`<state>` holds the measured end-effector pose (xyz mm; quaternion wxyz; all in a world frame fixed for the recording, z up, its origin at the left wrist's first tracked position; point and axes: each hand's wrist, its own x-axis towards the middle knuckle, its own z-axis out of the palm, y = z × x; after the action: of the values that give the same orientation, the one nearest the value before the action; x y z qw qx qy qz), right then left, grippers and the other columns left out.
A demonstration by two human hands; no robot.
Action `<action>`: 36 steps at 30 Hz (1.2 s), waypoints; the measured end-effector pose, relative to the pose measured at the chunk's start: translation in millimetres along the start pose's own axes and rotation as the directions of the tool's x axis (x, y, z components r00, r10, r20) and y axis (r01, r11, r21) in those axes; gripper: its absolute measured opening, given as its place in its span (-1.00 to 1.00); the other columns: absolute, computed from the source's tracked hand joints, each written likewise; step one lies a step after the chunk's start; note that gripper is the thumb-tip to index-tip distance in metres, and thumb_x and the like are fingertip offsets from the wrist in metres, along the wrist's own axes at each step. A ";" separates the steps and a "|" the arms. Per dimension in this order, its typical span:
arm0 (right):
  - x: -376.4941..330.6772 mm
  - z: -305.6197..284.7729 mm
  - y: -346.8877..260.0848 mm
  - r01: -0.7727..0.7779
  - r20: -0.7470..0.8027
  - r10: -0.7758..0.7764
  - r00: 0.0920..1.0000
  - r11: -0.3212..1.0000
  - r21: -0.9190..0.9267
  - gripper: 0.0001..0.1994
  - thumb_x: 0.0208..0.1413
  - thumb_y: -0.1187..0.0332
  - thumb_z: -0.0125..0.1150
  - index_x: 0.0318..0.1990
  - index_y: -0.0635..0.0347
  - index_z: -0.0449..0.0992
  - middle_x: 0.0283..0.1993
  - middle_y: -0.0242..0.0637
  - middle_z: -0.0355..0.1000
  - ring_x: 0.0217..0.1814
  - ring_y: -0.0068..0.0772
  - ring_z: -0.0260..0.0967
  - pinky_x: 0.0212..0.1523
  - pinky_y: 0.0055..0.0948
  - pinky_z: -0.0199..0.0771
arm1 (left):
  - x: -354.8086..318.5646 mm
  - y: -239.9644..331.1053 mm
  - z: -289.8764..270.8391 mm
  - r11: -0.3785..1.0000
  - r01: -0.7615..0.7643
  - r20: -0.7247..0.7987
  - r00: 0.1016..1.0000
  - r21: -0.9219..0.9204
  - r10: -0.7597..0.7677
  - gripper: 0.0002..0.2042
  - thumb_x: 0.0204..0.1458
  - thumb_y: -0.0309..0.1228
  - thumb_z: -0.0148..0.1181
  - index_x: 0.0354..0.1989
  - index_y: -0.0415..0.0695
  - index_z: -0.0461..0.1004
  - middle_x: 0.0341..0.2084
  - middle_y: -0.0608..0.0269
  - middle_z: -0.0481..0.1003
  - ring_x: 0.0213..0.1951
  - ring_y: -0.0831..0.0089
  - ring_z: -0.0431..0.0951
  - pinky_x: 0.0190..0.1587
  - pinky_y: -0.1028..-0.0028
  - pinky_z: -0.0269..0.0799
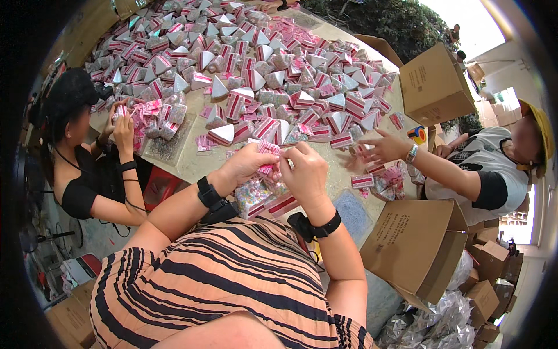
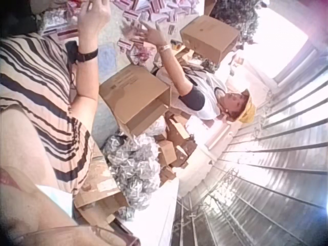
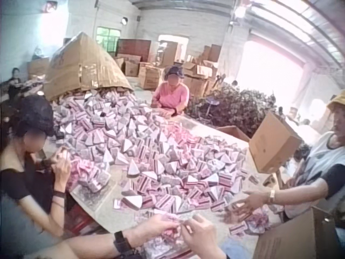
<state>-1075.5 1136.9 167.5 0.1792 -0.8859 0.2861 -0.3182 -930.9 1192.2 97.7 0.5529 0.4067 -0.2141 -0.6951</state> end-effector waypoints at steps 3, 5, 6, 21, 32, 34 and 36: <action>0.0 3.6 0.5 -0.010 0.038 0.012 0.999 0.999 -0.045 -0.95 -0.21 0.43 0.22 -0.57 0.16 0.47 -0.53 -0.28 0.34 -0.50 -0.20 0.37 -0.49 -0.31 0.34 | -0.3 -0.4 1.5 0.999 -0.043 -0.003 0.999 0.021 0.043 -0.88 -0.05 -0.51 0.11 -0.38 -0.34 0.44 -0.57 0.16 0.47 -0.59 0.46 0.49 -0.57 0.49 0.44; 0.0 5.4 -0.7 -0.003 0.045 0.007 0.999 0.997 -0.077 -0.93 -0.20 0.42 0.21 -0.58 0.17 0.46 -0.51 -0.27 0.35 -0.49 -0.19 0.37 -0.47 -0.30 0.35 | -1.6 0.2 4.6 0.997 -0.063 -0.027 0.998 0.033 0.064 -0.90 -0.06 -0.54 0.10 -0.40 -0.32 0.45 -0.57 0.20 0.47 -0.58 0.48 0.48 -0.57 0.52 0.42; 0.1 6.4 -1.8 -0.003 0.045 0.007 0.999 0.997 -0.077 -0.93 -0.20 0.42 0.21 -0.58 0.17 0.46 -0.51 -0.27 0.35 -0.49 -0.19 0.37 -0.47 -0.30 0.35 | -1.6 0.0 5.3 0.997 -0.063 -0.028 0.998 0.033 0.064 -0.90 -0.06 -0.54 0.10 -0.40 -0.32 0.45 -0.57 0.20 0.47 -0.58 0.48 0.48 -0.57 0.52 0.42; -3.4 15.6 0.3 -0.062 0.045 0.059 0.997 0.995 0.074 -0.90 -0.12 0.43 0.23 -0.41 0.20 0.47 -0.56 -0.26 0.39 -0.65 -0.41 0.31 -0.60 -0.44 0.28 | -0.1 -4.1 9.4 0.878 -0.310 0.126 0.951 0.365 0.283 -0.67 0.07 -0.57 -0.19 0.02 -0.19 0.34 -0.50 0.38 0.41 -0.55 0.68 0.33 -0.51 0.63 0.28; 0.9 23.9 12.9 -0.311 0.183 0.265 0.947 0.898 0.311 -0.92 0.03 0.51 0.10 -0.46 0.33 0.41 -0.63 -0.36 0.32 -0.58 -0.66 0.22 -0.56 -0.57 0.20 | -9.7 -3.5 17.7 0.825 -0.262 0.097 0.964 0.501 0.248 -0.81 0.00 -0.48 -0.13 -0.32 -0.27 0.41 -0.63 0.25 0.41 -0.52 0.49 0.42 -0.45 0.44 0.36; -6.8 30.7 17.0 -0.283 0.192 0.232 0.953 0.909 0.305 -0.91 0.04 0.50 0.09 -0.45 0.33 0.40 -0.65 -0.36 0.30 -0.63 -0.63 0.21 -0.60 -0.57 0.18 | -14.9 -9.8 15.6 0.855 -0.230 0.068 0.972 0.464 0.224 -0.83 0.01 -0.47 -0.13 -0.32 -0.25 0.39 -0.62 0.29 0.39 -0.54 0.51 0.39 -0.45 0.46 0.35; -8.5 32.4 17.5 -0.352 0.264 0.265 0.927 0.857 0.376 -0.91 0.06 0.49 0.07 -0.45 0.31 0.41 -0.63 -0.40 0.32 -0.62 -0.66 0.21 -0.61 -0.62 0.17 | -17.6 -12.6 14.5 0.892 -0.184 0.052 0.983 0.413 0.179 -0.85 0.01 -0.49 -0.13 -0.34 -0.25 0.37 -0.62 0.29 0.37 -0.54 0.52 0.37 -0.46 0.46 0.34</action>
<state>-1066.2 1133.1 131.1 0.4411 -0.7970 0.3307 -0.2467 -948.9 1210.4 102.4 0.5145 0.4892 -0.3975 -0.5814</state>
